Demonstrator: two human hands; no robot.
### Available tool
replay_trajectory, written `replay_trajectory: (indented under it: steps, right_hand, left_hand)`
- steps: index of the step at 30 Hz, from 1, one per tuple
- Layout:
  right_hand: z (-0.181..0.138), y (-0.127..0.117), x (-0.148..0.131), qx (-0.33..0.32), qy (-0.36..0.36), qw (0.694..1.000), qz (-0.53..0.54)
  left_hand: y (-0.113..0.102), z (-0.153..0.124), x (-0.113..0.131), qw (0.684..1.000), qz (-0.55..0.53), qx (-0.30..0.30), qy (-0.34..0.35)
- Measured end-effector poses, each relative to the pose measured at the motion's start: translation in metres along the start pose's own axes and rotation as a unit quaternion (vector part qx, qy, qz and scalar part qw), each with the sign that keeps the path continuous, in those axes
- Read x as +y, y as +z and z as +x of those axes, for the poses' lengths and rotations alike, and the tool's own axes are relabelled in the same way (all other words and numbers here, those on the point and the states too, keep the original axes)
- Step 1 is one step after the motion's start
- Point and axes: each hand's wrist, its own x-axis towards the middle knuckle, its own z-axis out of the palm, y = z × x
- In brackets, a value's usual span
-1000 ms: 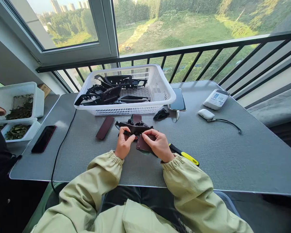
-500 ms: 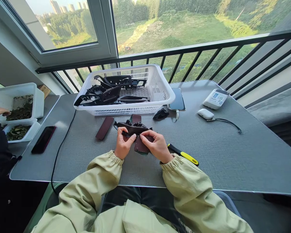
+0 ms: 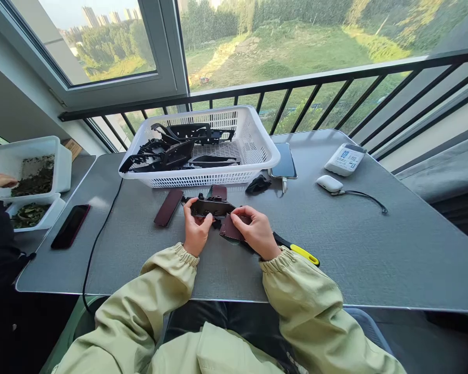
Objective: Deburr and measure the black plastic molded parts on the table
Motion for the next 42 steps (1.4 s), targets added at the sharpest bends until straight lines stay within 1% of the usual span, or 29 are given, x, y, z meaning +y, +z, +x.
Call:
replay_trajectory:
  steps: [4, 8, 14, 20, 24, 30, 33, 35, 38, 40, 42]
  right_hand:
    - [-0.001, 0.002, 0.001, 0.009, 0.008, 1.000, -0.022]
    - [-0.001, 0.003, 0.000, 0.010, 0.005, 1.000, -0.027]
    - [-0.002, 0.004, 0.000, 0.005, -0.002, 1.000, -0.016]
    - [-0.002, 0.003, -0.001, -0.001, 0.000, 1.000, -0.002]
    - [-0.003, 0.003, -0.002, -0.020, 0.002, 1.000, 0.015]
    - [-0.004, 0.004, -0.004, -0.018, 0.011, 0.999, 0.041]
    - [-0.003, 0.003, -0.006, -0.030, 0.013, 0.997, 0.066]
    - [-0.003, 0.001, -0.007, -0.021, 0.014, 0.996, 0.084]
    - [-0.004, 0.000, -0.006, 0.023, 0.018, 0.993, 0.113]
    - [-0.004, 0.000, -0.003, 0.057, 0.024, 0.989, 0.135]
    - [-0.004, 0.000, -0.001, 0.074, 0.030, 0.984, 0.156]
  left_hand:
    - [-0.002, 0.001, -0.005, 0.999, -0.008, -0.013, -0.035]
    - [-0.002, 0.001, -0.003, 0.999, -0.009, -0.029, -0.044]
    - [0.001, -0.003, 0.001, 0.999, 0.014, -0.043, -0.001]
    - [0.001, -0.006, -0.003, 0.996, 0.033, -0.067, 0.039]
    - [-0.001, -0.007, -0.005, 0.995, 0.050, -0.072, 0.049]
    - [-0.002, -0.006, -0.003, 0.995, 0.045, -0.080, 0.047]
    - [-0.003, -0.002, -0.002, 0.997, 0.032, -0.063, 0.034]
    - [-0.004, 0.002, -0.002, 0.999, 0.012, -0.037, 0.022]
    - [-0.005, 0.005, 0.000, 0.999, -0.032, -0.004, -0.002]
    - [-0.005, 0.005, 0.002, 0.998, -0.062, 0.004, -0.026]
    - [-0.004, 0.005, 0.006, 0.996, -0.081, 0.002, -0.048]
